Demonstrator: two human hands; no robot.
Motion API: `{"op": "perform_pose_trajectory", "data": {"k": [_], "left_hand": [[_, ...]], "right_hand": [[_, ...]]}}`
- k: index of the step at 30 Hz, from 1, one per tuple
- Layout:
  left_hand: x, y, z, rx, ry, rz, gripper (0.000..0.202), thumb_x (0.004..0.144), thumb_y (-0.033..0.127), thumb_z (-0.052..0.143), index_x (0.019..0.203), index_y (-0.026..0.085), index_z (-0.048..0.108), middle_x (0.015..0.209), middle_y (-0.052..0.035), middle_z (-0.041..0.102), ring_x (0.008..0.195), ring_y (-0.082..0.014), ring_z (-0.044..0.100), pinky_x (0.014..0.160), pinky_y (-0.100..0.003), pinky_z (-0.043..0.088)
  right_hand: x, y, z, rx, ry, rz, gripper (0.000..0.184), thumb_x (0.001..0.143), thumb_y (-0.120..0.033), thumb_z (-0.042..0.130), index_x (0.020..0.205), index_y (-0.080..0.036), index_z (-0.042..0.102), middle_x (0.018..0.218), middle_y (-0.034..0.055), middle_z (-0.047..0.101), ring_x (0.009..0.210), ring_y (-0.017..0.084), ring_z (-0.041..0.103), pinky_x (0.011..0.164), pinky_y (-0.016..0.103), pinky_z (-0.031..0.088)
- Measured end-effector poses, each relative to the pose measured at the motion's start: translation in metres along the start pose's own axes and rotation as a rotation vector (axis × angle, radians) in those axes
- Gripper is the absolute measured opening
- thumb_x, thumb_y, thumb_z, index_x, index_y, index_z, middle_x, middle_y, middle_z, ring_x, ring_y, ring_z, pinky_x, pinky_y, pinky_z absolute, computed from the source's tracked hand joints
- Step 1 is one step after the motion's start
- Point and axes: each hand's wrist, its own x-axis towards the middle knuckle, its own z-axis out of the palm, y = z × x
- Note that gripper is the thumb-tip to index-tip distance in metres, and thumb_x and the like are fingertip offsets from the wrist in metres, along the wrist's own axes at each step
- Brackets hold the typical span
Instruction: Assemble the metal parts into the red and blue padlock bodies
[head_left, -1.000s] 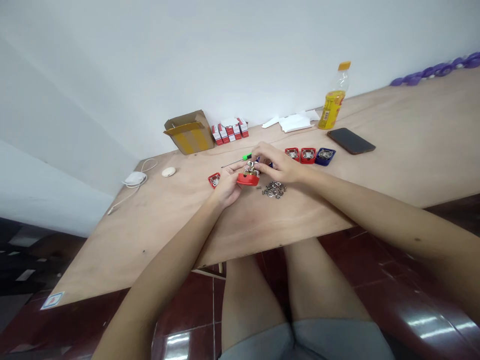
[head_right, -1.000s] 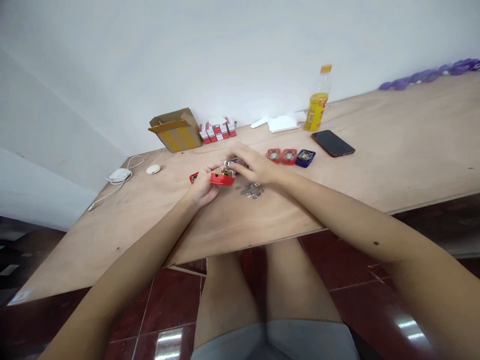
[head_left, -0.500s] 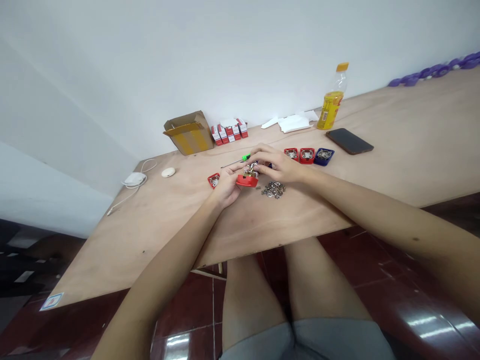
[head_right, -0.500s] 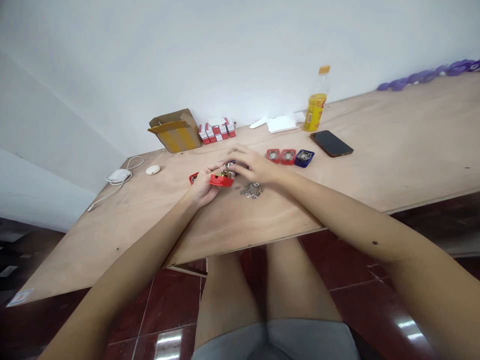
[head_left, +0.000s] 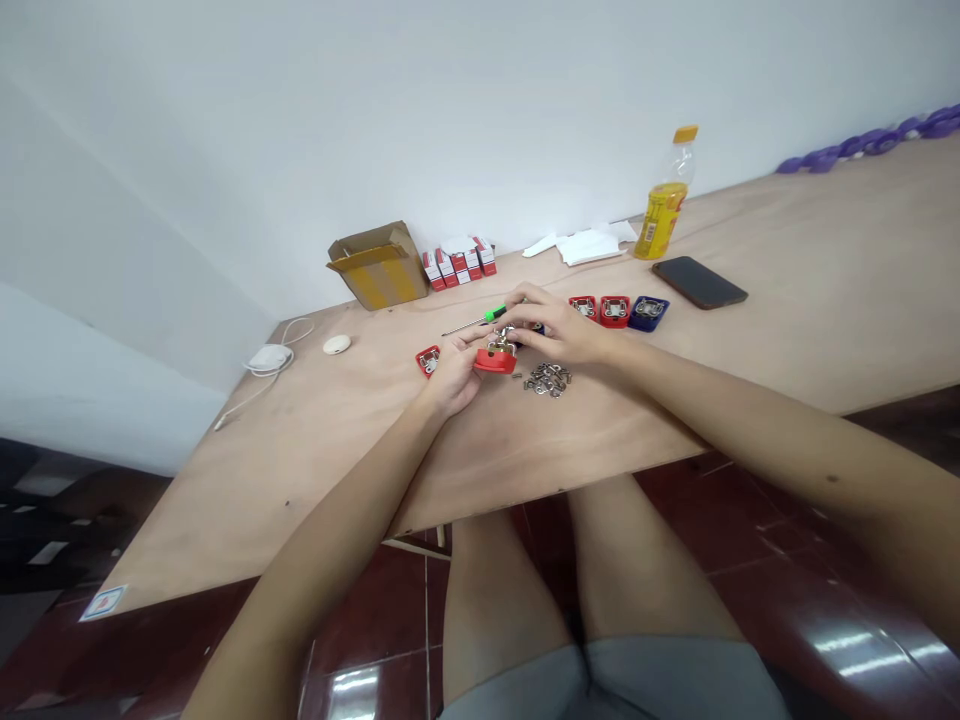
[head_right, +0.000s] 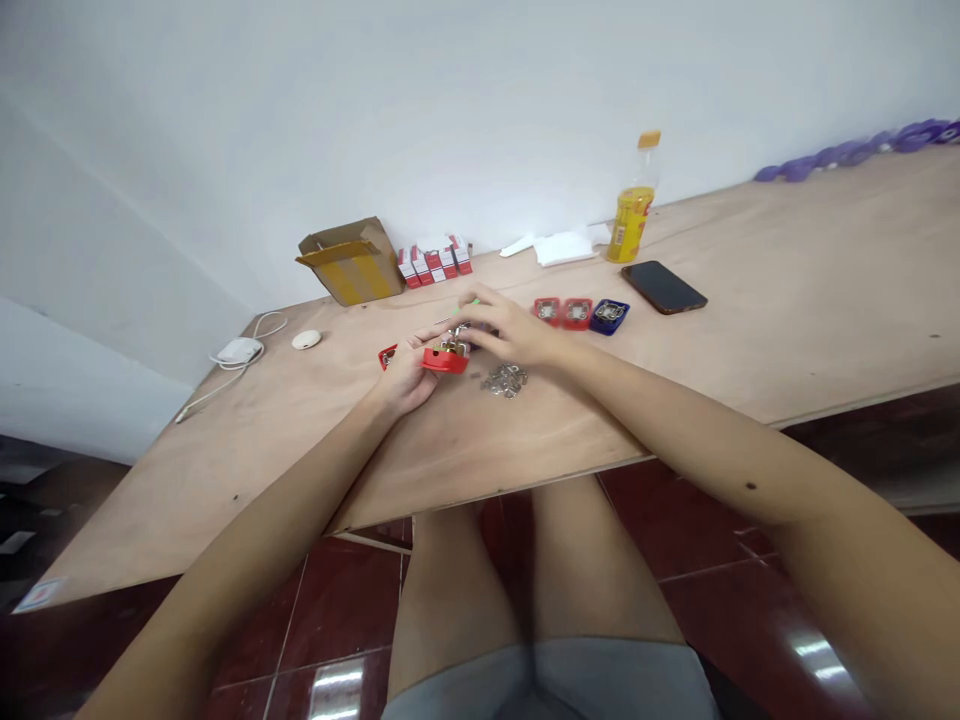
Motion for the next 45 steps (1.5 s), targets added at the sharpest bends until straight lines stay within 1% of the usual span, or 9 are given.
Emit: {"op": "perform_pose_trajectory", "data": {"k": [3,8,14,17,21,27,35,42,45], "left_hand": [[0.003,-0.006,-0.001,0.024,0.044,0.085,0.036,0.067,0.031,0.100,0.092,0.015,0.081,0.094,-0.0093,0.084,0.096,-0.0229,0.081,0.091,-0.034,0.063],[0.004,-0.014,-0.001,0.216,0.131,0.339,0.045,0.067,0.047,0.100,0.095,0.017,0.083,0.100,-0.0109,0.085,0.098,-0.0247,0.081,0.099,-0.040,0.063],[-0.004,-0.011,0.007,0.355,0.154,0.502,0.036,0.078,0.046,0.094,0.099,0.018,0.084,0.107,-0.0106,0.084,0.104,-0.0258,0.080,0.105,-0.043,0.062],[-0.007,-0.009,0.010,0.359,0.157,0.517,0.028,0.083,0.040,0.091,0.101,0.019,0.085,0.112,-0.0101,0.084,0.110,-0.0259,0.079,0.110,-0.043,0.060],[-0.010,-0.007,0.013,0.341,0.144,0.517,0.021,0.082,0.033,0.092,0.097,0.019,0.086,0.115,-0.0109,0.083,0.116,-0.0276,0.077,0.115,-0.047,0.057],[-0.011,-0.007,0.012,0.364,0.112,0.531,0.023,0.079,0.037,0.094,0.094,0.020,0.087,0.117,-0.0125,0.083,0.122,-0.0295,0.076,0.118,-0.050,0.056],[-0.010,-0.003,0.013,0.373,0.129,0.544,0.024,0.075,0.039,0.097,0.091,0.023,0.088,0.111,-0.0097,0.084,0.118,-0.0299,0.077,0.114,-0.052,0.059],[-0.010,-0.006,0.012,0.393,0.114,0.543,0.019,0.077,0.034,0.096,0.090,0.022,0.088,0.113,-0.0114,0.082,0.116,-0.0282,0.076,0.112,-0.048,0.060],[-0.010,-0.006,0.013,0.352,0.133,0.528,0.018,0.077,0.031,0.095,0.090,0.021,0.087,0.112,-0.0107,0.082,0.116,-0.0274,0.076,0.114,-0.049,0.058]], "right_hand": [[0.001,0.002,0.001,-0.022,0.066,0.025,0.010,0.105,-0.026,0.062,0.112,-0.027,0.070,0.113,0.0085,0.059,0.100,0.025,0.061,0.092,0.044,0.057],[0.003,0.009,0.001,-0.071,0.071,-0.046,0.010,0.105,-0.024,0.061,0.103,-0.023,0.071,0.099,0.0074,0.070,0.095,0.026,0.063,0.091,0.046,0.053],[0.004,0.004,0.001,0.077,0.157,0.045,0.014,0.103,-0.033,0.066,0.100,-0.022,0.075,0.097,0.0071,0.078,0.093,0.024,0.069,0.090,0.044,0.055],[0.005,-0.003,0.002,0.155,0.178,0.111,0.016,0.100,-0.037,0.069,0.098,-0.022,0.077,0.099,0.0067,0.078,0.095,0.024,0.071,0.090,0.043,0.056],[0.005,-0.007,0.004,0.174,0.174,0.169,0.016,0.095,-0.038,0.076,0.095,-0.022,0.076,0.095,0.0053,0.077,0.092,0.023,0.070,0.088,0.042,0.055],[0.003,-0.008,0.006,0.200,0.188,0.234,0.017,0.095,-0.037,0.076,0.092,-0.021,0.073,0.094,0.0048,0.075,0.091,0.022,0.067,0.088,0.041,0.053],[0.002,-0.003,0.009,0.151,0.165,0.152,0.017,0.102,-0.041,0.067,0.099,-0.024,0.068,0.102,0.0067,0.068,0.098,0.024,0.063,0.093,0.044,0.053],[0.005,-0.003,0.006,0.127,0.079,0.114,0.032,0.109,-0.046,0.053,0.090,-0.024,0.065,0.093,0.0060,0.067,0.098,0.026,0.060,0.098,0.046,0.049],[0.005,-0.004,0.004,0.139,0.077,0.113,0.028,0.108,-0.046,0.057,0.092,-0.024,0.067,0.097,0.0061,0.068,0.100,0.026,0.061,0.098,0.046,0.050]]}}
